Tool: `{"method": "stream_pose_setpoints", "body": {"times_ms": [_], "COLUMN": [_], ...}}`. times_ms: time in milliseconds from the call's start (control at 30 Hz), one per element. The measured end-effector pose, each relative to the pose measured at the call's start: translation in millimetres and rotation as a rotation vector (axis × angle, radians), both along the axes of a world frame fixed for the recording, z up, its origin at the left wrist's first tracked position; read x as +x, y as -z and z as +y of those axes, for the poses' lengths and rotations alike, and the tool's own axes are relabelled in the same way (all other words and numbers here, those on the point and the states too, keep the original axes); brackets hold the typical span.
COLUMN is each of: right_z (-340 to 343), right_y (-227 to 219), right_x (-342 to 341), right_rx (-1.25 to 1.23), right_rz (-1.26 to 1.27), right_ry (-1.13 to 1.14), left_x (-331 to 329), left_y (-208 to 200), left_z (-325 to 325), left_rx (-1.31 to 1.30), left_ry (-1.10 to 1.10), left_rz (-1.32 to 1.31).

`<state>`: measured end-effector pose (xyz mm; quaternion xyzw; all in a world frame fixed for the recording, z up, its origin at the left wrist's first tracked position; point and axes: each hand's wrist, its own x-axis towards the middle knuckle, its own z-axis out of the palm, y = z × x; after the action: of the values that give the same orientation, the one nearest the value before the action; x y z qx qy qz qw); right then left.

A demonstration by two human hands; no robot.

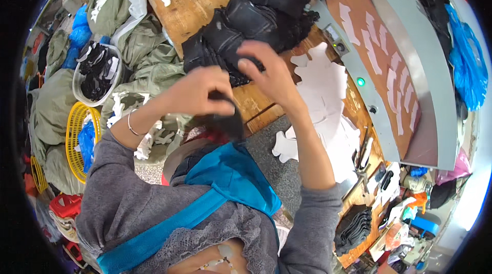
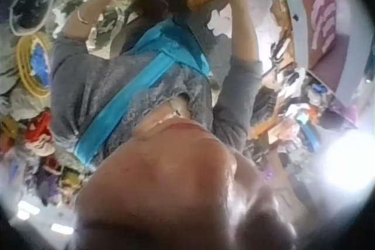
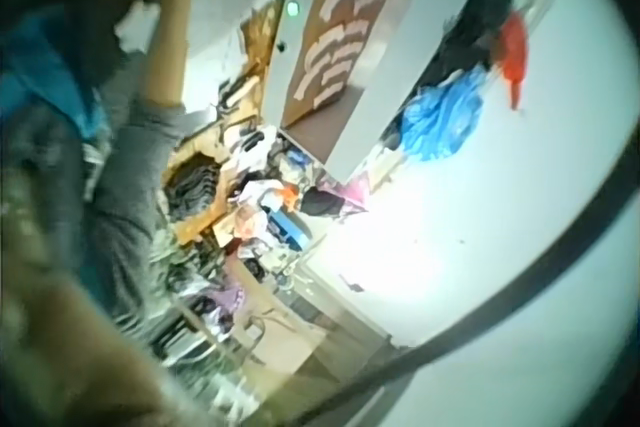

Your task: The person peels adhesive backing from a white foam piece and carefully aligns it onto a black textured shoe component, pressing them together by hand.

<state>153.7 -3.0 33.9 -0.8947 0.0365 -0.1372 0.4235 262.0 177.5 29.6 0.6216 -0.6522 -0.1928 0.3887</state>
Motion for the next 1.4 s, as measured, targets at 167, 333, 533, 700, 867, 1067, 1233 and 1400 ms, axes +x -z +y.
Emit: {"method": "stream_pose_setpoints", "body": {"times_ms": [167, 333, 533, 700, 867, 1067, 1233, 1400], "right_z": [0, -21, -8, -17, -30, -38, -41, -47], "right_y": [-10, -2, 2, -6, -12, -16, -10, -12], "right_x": [-88, -166, -215, -234, -239, -240, -245, -251], "right_rx": [0.099, 0.555, 0.614, 0.237, 0.199, 0.374, 0.624, 0.597], "right_rz": [0.096, -0.186, -0.257, -0.154, -0.275, -0.294, -0.343, -0.229], "right_ry": [0.231, 0.602, 0.766, 0.818, 0.853, 0.881, 0.8, 0.783], "left_x": [-22, -77, -153, -167, -166, -168, -170, -169], "left_y": [-28, -4, 10, 4, 2, 8, 10, 13], "left_z": [-53, -99, -131, -146, -151, -158, -163, -170], "left_rx": [-0.234, -0.091, 0.279, 0.268, 0.288, 0.3, 0.306, 0.354], "left_ry": [-0.136, -0.247, 0.125, 0.229, 0.283, 0.32, 0.347, 0.354], "left_rz": [0.259, 0.72, 1.144, 1.318, 1.311, 1.297, 1.329, 1.362]}}
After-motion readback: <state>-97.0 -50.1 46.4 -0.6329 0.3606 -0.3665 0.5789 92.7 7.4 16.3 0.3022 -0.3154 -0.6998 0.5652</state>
